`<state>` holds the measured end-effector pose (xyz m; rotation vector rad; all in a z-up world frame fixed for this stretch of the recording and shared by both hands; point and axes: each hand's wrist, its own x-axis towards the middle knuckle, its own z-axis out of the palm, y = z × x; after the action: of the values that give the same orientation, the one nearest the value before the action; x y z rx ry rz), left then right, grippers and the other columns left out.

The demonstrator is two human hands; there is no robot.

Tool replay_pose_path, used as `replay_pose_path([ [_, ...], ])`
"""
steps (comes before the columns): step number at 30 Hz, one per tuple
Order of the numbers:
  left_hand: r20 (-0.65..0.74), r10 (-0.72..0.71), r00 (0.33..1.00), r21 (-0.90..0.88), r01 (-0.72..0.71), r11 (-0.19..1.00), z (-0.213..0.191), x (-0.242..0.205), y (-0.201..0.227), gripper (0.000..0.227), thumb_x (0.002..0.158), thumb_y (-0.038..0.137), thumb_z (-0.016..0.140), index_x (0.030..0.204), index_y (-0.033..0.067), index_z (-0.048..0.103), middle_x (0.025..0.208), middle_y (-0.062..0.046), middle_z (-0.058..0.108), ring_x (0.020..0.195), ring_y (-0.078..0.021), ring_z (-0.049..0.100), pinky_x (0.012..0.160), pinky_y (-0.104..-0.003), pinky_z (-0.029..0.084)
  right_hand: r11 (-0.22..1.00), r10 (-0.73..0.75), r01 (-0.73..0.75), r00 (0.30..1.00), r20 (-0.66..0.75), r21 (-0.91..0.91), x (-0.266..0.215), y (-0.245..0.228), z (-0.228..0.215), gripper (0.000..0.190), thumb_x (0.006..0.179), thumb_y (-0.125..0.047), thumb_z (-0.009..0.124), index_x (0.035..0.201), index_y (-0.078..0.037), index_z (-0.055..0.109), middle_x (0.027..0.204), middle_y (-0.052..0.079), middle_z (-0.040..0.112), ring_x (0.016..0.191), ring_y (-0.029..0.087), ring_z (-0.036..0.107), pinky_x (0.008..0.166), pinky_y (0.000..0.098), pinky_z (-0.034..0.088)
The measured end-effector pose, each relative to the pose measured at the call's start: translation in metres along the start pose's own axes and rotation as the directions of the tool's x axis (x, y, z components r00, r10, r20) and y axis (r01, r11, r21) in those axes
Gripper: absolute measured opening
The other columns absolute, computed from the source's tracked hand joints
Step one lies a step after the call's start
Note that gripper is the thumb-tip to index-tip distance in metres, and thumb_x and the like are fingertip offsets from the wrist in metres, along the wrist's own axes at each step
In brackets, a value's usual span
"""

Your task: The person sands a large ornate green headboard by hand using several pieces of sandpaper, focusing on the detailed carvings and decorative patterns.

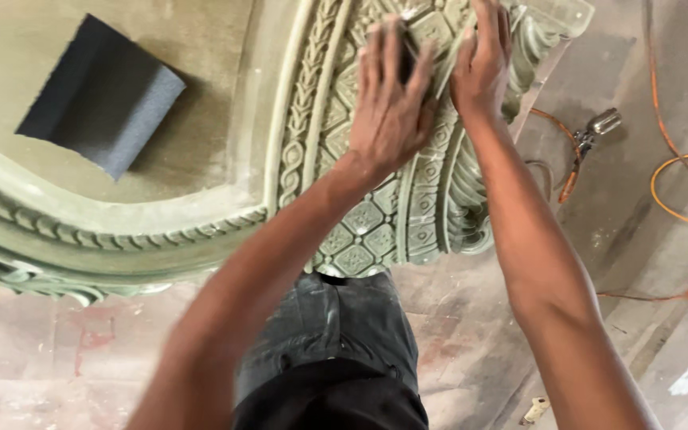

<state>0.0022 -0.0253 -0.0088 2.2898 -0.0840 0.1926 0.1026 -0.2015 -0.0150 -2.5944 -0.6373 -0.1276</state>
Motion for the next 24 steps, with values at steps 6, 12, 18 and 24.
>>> replay_pose_path([
  [6,-0.177,-0.056,0.983,-0.01,0.055,0.998,0.026,-0.007,-0.002,0.057,0.099,0.022,0.066,0.144,-0.0043,0.044,0.163,-0.04,0.009,0.154,-0.0562,0.007,0.128,-0.066,0.012,0.952,-0.209,0.162,0.964,-0.165,-0.258,0.015,0.087,0.055,0.05,0.122,-0.022,0.052,0.166,-0.016,0.029,0.168,0.016,0.033,0.155,0.041,0.034,0.133,0.053,0.03],
  [12,0.032,-0.148,0.988,0.134,0.143,0.981,-0.002,-0.036,-0.02,0.045,0.078,-0.014,0.057,0.121,-0.0026,0.056,0.171,-0.03,0.017,0.161,-0.0453,0.012,0.135,-0.057,0.016,0.935,-0.223,0.136,0.944,-0.243,-0.328,0.014,0.088,0.069,0.051,0.124,-0.03,0.043,0.168,-0.023,0.018,0.17,0.013,0.021,0.158,0.038,0.026,0.139,0.0522,0.022],
  [18,-0.165,-0.125,0.978,0.008,0.128,0.992,0.003,-0.062,-0.02,0.035,0.1,-0.015,0.055,0.133,-0.0044,0.052,0.172,-0.023,0.026,0.165,-0.0377,0.017,0.138,-0.054,0.021,0.955,-0.123,0.068,0.976,-0.178,-0.288,0.017,0.052,0.047,0.05,0.118,-0.026,0.05,0.163,-0.015,0.029,0.166,0.014,0.033,0.154,0.037,0.033,0.132,0.0549,0.028],
  [24,-0.18,-0.178,0.967,-0.016,0.178,0.984,0.058,0.043,-0.045,0.07,0.09,-0.021,0.049,0.158,-0.0031,0.043,0.165,-0.022,0.039,0.157,-0.0422,0.03,0.136,-0.05,0.028,0.953,-0.083,0.045,0.99,-0.114,-0.301,0.013,0.056,0.051,0.052,0.117,-0.021,0.051,0.163,-0.011,0.031,0.166,0.014,0.034,0.149,0.037,0.037,0.121,0.0528,0.033],
])
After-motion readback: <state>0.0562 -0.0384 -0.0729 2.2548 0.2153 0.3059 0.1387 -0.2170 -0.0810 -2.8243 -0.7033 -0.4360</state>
